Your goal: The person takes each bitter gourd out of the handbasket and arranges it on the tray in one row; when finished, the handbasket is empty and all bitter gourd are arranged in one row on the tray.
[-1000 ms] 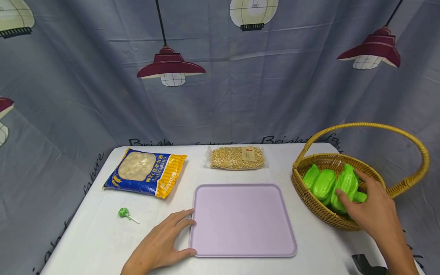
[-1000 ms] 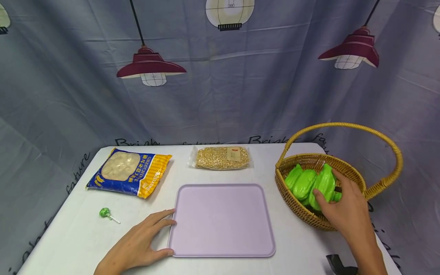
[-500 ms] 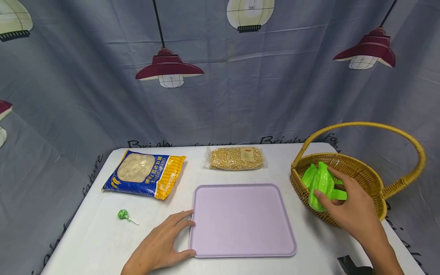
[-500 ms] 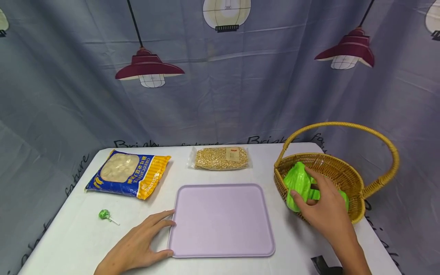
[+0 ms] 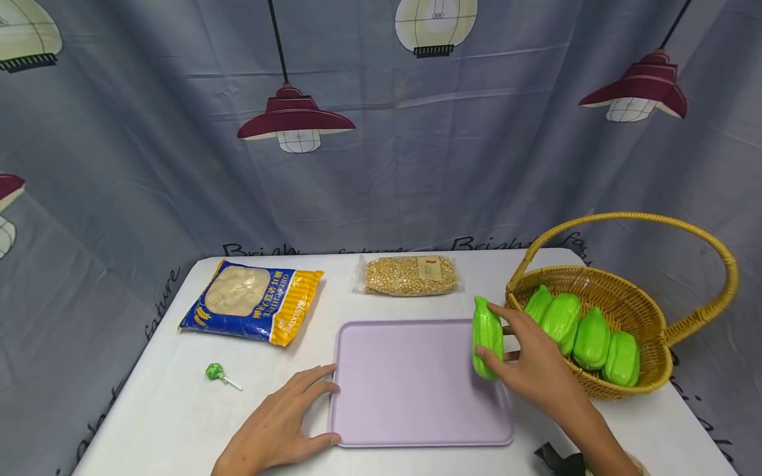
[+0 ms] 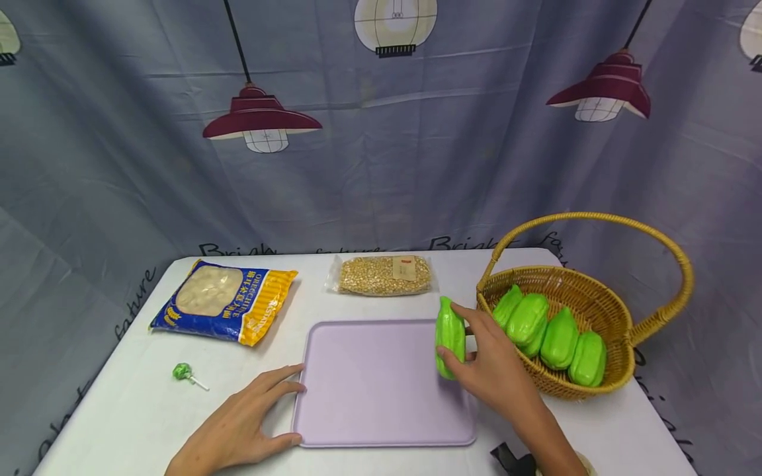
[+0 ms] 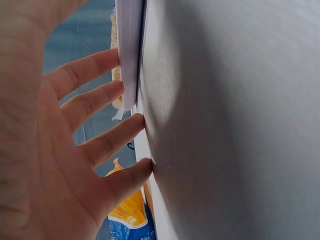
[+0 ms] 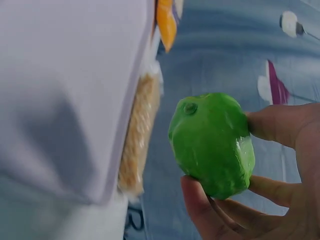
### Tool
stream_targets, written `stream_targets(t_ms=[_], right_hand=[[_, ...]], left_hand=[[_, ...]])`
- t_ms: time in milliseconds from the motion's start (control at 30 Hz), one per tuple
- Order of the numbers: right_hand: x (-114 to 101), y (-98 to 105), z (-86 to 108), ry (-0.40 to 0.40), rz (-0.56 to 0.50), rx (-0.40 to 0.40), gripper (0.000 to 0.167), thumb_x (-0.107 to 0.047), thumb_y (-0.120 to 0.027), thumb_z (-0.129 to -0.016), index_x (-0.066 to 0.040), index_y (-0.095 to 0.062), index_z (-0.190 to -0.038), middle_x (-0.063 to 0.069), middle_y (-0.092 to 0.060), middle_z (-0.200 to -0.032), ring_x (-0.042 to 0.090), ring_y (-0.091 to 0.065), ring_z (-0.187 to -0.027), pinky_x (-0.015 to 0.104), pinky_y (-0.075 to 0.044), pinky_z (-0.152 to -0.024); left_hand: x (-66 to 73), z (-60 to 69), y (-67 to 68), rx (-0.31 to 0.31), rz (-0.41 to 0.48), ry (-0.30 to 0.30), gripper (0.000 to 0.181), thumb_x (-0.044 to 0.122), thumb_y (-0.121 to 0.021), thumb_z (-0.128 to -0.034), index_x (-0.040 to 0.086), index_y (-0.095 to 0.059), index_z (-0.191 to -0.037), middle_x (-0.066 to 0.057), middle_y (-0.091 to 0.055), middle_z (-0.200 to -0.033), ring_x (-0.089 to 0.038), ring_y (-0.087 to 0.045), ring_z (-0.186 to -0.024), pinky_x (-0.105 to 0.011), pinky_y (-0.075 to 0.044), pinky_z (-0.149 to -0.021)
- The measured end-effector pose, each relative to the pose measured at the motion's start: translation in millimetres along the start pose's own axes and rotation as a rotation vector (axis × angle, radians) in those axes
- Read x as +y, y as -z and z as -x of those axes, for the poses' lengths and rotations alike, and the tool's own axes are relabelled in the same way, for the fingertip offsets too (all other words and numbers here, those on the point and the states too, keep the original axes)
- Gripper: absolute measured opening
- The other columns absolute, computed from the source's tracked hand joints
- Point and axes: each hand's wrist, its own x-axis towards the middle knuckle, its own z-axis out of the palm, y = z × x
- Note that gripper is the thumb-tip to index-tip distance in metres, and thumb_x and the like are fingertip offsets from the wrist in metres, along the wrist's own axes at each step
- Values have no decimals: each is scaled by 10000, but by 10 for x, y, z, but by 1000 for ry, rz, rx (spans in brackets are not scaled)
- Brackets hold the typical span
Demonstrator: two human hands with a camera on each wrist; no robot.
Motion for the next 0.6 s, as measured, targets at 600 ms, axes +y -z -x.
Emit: stream_targets(t_ms=[600], right_hand=[[-333, -866, -231, 75, -116, -170, 776, -212, -908, -885, -107, -539, -1560, 142, -631, -1411, 213, -670, -1066, 185, -567, -645]], left_hand=[[-5, 15, -21, 51, -3, -29, 637, 690, -815, -839, 301, -683, -1325, 80, -497, -1645, -199, -513, -1477, -464, -558, -1122]])
